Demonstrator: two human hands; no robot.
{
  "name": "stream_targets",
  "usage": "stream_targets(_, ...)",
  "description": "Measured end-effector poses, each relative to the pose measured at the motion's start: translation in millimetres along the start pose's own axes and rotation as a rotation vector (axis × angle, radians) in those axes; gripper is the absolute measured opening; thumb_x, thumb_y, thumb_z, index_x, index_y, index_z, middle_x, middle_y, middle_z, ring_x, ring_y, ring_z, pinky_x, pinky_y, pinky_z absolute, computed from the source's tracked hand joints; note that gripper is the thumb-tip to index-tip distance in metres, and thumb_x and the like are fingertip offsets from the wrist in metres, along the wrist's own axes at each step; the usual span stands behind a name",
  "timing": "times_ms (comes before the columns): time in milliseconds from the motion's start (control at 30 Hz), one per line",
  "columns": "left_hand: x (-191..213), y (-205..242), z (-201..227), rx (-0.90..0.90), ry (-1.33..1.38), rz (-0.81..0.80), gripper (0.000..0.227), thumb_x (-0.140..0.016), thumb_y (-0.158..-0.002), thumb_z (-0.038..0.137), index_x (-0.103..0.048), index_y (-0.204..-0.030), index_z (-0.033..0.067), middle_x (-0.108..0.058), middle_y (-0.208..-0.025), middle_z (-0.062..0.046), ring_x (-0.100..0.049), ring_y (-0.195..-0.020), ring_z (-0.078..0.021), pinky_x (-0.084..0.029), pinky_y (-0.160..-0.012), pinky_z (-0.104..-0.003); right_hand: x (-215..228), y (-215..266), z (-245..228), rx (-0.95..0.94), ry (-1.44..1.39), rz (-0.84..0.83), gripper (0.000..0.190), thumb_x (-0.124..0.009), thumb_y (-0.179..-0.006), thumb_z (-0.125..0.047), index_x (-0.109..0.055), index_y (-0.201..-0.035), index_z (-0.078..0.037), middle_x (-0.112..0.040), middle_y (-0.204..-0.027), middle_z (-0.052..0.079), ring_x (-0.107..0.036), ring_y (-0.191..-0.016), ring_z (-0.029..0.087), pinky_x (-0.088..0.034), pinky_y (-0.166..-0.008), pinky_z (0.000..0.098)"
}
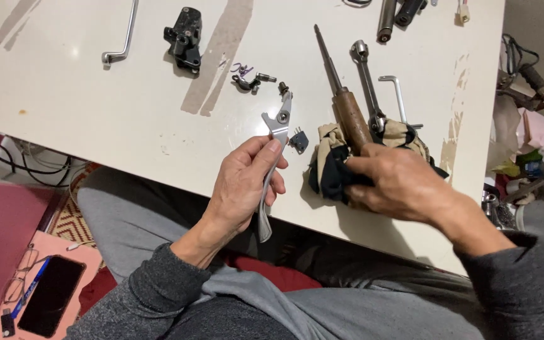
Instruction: Reassembling a bicycle brake lever and master cylinder assembly on a work surface, including fitting the lever and using a wrench.
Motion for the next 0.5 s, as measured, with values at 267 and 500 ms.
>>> stream_targets(267, -20.8, 3.7, -9.2, 0.071, 0.003, -0.056, 0.037, -0.056, -0.101, 0.026, -0.065, -0.114, -0.0068, -0.06, -0.083, -0.015, -0.059, -0.046, -0.0138, -0.047, -0.03, -0.019, 14.9, 17.3, 27.5, 0.02, -1.04, 0.323, 0.014, -0.081, -0.082, -0.008, -0.076, -0.094, -0.002, -0.06, -0.078, 0.01, -0.064, -0.071, 0.023, -0.059, -0.066, 0.0382)
stream_targets(500, -39.1, -2.6, -22.0, 0.107, -0.102, -0.192, 0.037, -0.061, -0.098, 0.03, -0.069, -0.111, -0.004, -0.068, -0.084, -0.02, -0.063, -0.045, -0.0163, -0.047, -0.029, -0.022, 10.6, 8.5, 29.3, 0.226, -1.334, 0.363, 0.015, -0.067, -0.097, -0.009, -0.068, -0.11, -0.001, -0.063, -0.08, 0.011, -0.063, -0.074, 0.018, -0.058, -0.073, 0.0367)
Point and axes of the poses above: each hand's wrist, its own y-axis away from the middle knuckle, its own x-axis out of the back of the hand, z = x × y, the point moved 4 cm from there along -y, towards the middle knuckle
